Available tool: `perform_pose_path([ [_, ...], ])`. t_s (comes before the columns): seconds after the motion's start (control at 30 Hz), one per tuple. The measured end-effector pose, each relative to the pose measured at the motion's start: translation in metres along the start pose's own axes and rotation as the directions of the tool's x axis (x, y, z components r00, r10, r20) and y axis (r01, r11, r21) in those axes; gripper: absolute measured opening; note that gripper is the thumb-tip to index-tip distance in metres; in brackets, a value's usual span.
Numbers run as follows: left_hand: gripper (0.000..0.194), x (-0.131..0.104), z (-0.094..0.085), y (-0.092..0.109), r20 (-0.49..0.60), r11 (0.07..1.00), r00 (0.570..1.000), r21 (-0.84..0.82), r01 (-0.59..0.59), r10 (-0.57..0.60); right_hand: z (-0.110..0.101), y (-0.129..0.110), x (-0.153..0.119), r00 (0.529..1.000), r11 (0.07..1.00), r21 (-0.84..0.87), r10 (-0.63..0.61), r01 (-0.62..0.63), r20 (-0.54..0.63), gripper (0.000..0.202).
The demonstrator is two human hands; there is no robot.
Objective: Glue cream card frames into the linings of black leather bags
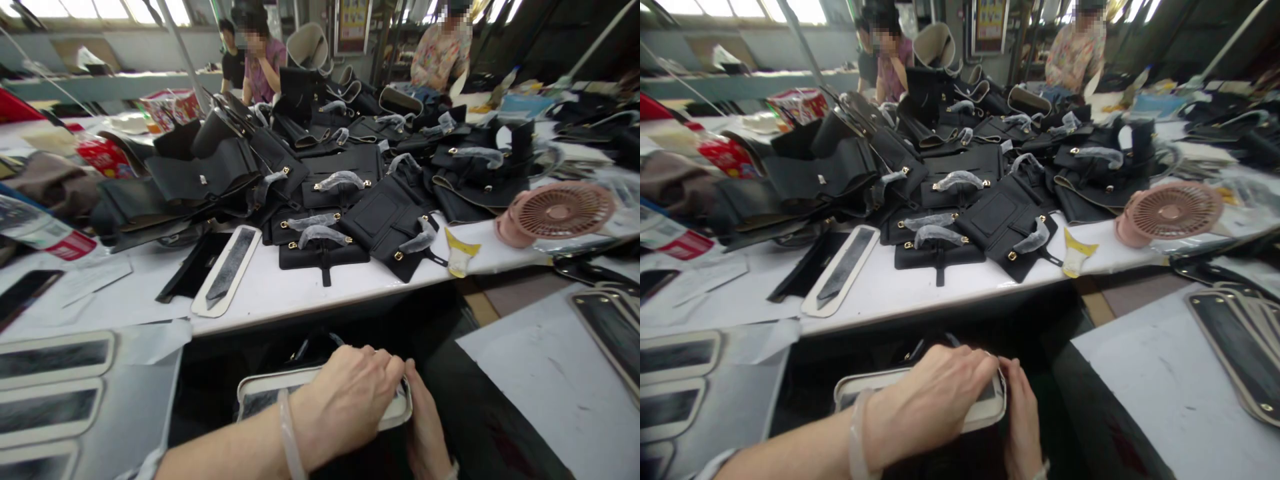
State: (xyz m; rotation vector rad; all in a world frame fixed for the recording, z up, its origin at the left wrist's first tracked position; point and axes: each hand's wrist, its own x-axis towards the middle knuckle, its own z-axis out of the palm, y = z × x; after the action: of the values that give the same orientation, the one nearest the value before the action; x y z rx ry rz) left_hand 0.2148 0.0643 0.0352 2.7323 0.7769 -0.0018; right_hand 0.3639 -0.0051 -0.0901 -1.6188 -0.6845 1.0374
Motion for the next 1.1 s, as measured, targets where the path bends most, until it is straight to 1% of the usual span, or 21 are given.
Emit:
perform_pose_path([
  [0.1,0.018,0.015,-0.006,-0.008,0.024,0.997,0.997,-0.001,-0.077,0.077,-0.021,-0.011,-0.018,0.999,0.991,-0.136,0.015,-0.009,0.045,0.052],
  [0.17,0.015,0.024,-0.007,-0.014,0.037,0.992,0.992,-0.010,-0.123,0.123,-0.028,-0.015,-0.028,0.997,0.969,-0.247,0.018,0.002,0.081,0.058],
  [0.27,0.016,0.035,-0.005,-0.022,0.036,0.988,0.988,-0.039,-0.146,0.148,-0.028,-0.015,-0.037,0.996,0.939,-0.343,0.029,0.001,0.081,0.066],
  [0.37,0.022,0.040,0.000,-0.029,-0.032,0.984,0.986,-0.068,-0.165,0.163,-0.023,-0.017,-0.039,0.998,0.916,-0.401,0.018,0.004,0.052,0.069],
  [0.43,0.024,0.043,0.003,-0.034,-0.045,0.976,0.987,-0.146,-0.160,0.155,-0.021,-0.021,-0.039,0.999,0.902,-0.431,-0.002,0.021,0.044,0.070],
  [0.47,0.024,0.045,0.004,-0.036,-0.017,0.967,0.989,-0.208,-0.147,0.147,-0.020,-0.024,-0.039,0.999,0.896,-0.443,-0.012,0.031,0.044,0.070],
  [0.57,0.024,0.053,0.009,-0.044,0.109,0.926,0.983,-0.364,-0.096,0.145,-0.020,-0.031,-0.038,0.998,0.884,-0.463,-0.038,0.060,0.056,0.069],
  [0.7,0.023,0.064,0.013,-0.057,0.209,0.882,0.965,-0.469,-0.043,0.158,-0.020,-0.035,-0.034,0.997,0.884,-0.463,-0.039,0.065,0.065,0.067],
  [0.77,0.023,0.068,0.014,-0.062,0.267,0.856,0.951,-0.518,0.005,0.156,-0.020,-0.035,-0.032,0.998,0.882,-0.468,-0.030,0.052,0.054,0.066],
  [0.83,0.024,0.070,0.013,-0.063,0.321,0.835,0.937,-0.546,0.064,0.138,-0.019,-0.036,-0.030,0.998,0.880,-0.474,-0.018,0.040,0.052,0.066],
  [0.9,0.025,0.071,0.012,-0.062,0.359,0.822,0.926,-0.558,0.116,0.113,-0.019,-0.038,-0.030,0.997,0.875,-0.482,-0.007,0.042,0.074,0.066],
  [1.0,0.026,0.071,0.010,-0.058,0.389,0.808,0.918,-0.565,0.170,0.079,-0.021,-0.040,-0.032,0.993,0.863,-0.500,-0.020,0.078,0.120,0.064],
  [1.1,0.026,0.070,0.011,-0.057,0.405,0.789,0.912,-0.579,0.207,0.058,-0.025,-0.039,-0.034,0.990,0.838,-0.536,-0.032,0.099,0.134,0.063],
])
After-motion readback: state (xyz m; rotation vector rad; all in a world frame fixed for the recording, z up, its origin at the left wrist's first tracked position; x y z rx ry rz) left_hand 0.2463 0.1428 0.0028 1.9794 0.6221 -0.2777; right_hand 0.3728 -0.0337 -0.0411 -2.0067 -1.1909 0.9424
